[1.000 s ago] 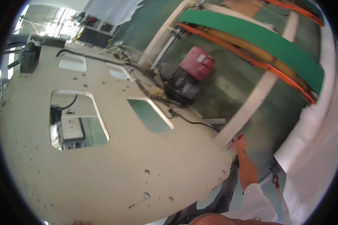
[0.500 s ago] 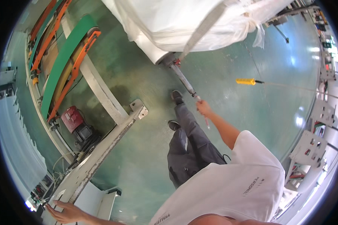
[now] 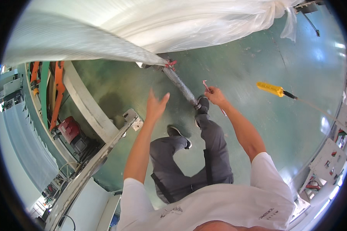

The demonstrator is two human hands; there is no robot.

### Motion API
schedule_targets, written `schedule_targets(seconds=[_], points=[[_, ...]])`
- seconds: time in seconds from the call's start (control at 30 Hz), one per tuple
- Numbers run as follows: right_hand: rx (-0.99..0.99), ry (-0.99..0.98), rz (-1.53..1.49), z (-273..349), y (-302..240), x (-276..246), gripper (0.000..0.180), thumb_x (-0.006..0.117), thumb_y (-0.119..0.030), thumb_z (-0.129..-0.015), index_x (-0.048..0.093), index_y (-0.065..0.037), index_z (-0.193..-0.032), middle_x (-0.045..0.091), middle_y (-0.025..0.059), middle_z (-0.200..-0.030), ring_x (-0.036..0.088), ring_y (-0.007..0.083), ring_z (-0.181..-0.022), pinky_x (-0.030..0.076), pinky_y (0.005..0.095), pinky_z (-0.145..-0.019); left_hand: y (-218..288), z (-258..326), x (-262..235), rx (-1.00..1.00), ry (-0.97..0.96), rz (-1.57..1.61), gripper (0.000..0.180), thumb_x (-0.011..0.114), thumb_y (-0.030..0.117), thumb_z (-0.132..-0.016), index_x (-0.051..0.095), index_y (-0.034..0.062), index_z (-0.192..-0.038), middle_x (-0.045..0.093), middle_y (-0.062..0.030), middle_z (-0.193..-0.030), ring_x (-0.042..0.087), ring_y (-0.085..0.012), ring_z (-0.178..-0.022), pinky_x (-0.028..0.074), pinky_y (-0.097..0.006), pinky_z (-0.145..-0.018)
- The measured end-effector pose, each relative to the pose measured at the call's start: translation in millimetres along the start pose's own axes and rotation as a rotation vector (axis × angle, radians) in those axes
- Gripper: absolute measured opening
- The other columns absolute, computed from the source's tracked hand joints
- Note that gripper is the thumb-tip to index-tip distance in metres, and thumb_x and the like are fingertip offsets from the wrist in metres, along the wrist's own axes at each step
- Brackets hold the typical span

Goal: The person uses a hex key to turn bolts on a circular metal hub at the end of a large roll of white material. They move the tool between different bolts on the hub, applying pressure to turn them.

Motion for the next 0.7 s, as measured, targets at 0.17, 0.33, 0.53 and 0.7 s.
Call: schedule_targets(seconds=[0.17,0.33,0.53,0.7], points=[[-0.178,-0.058,0.146,-109.7,-10.9,51.0,0.031,0.073,-0.023,-0.083,0.067,-0.002,-0.104,0.067,0.0176,-0.084,0.067,0.0285,-0.075,0.052,0.0406,-0.073,4.1,-171.4,42.1,0.255,0.15,0.083,0.055,0.071,0.041,-0.092,0.059,-0.0055,-0.119,0.067,-0.0228,-0.115,0.065,-0.0303,-0.11,0.051,-0.042,-0.09],[-0.444,0.088,0.117,-216.8,-24.7,89.8,0.037,0.074,-0.021,-0.08,0.069,-0.01,-0.115,0.072,0.0178,-0.098,0.069,0.0365,-0.092,0.053,0.0427,-0.081,9.3,-200.4,82.9,0.11,0.213,-0.239,0.044,0.048,0.044,-0.103,0.07,0.0063,-0.102,0.071,-0.0162,-0.089,0.069,-0.0308,-0.09,0.051,-0.039,-0.083],[-0.556,0.006,0.097,-329.4,-28.2,139.7,0.037,0.077,-0.019,-0.08,0.065,-0.008,-0.113,0.071,0.0196,-0.102,0.066,0.0419,-0.099,0.052,0.0466,-0.084,20.5,-226.9,104.4,0.301,0.089,-0.147,0.04,0.052,0.04,-0.102,0.073,0.0062,-0.103,0.071,-0.011,-0.084,0.067,-0.0215,-0.08,0.051,-0.034,-0.08],[-0.614,-0.054,0.282,-307.1,-15.4,167.8,0.037,0.081,-0.027,-0.08,0.058,-0.005,-0.099,0.068,0.0209,-0.095,0.064,0.0449,-0.094,0.049,0.0515,-0.077,5.3,-220.5,77.8,0.21,0.097,-0.174,0.038,0.064,0.04,-0.097,0.074,0.0037,-0.104,0.073,-0.0063,-0.09,0.067,-0.0169,-0.083,0.052,-0.031,-0.08]])
Point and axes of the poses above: each hand's wrist, its own z-axis away from the middle knuckle, its own x-axis out of the palm, y = z × x, the point moved 8 cm from there along -z, towards the middle knuckle
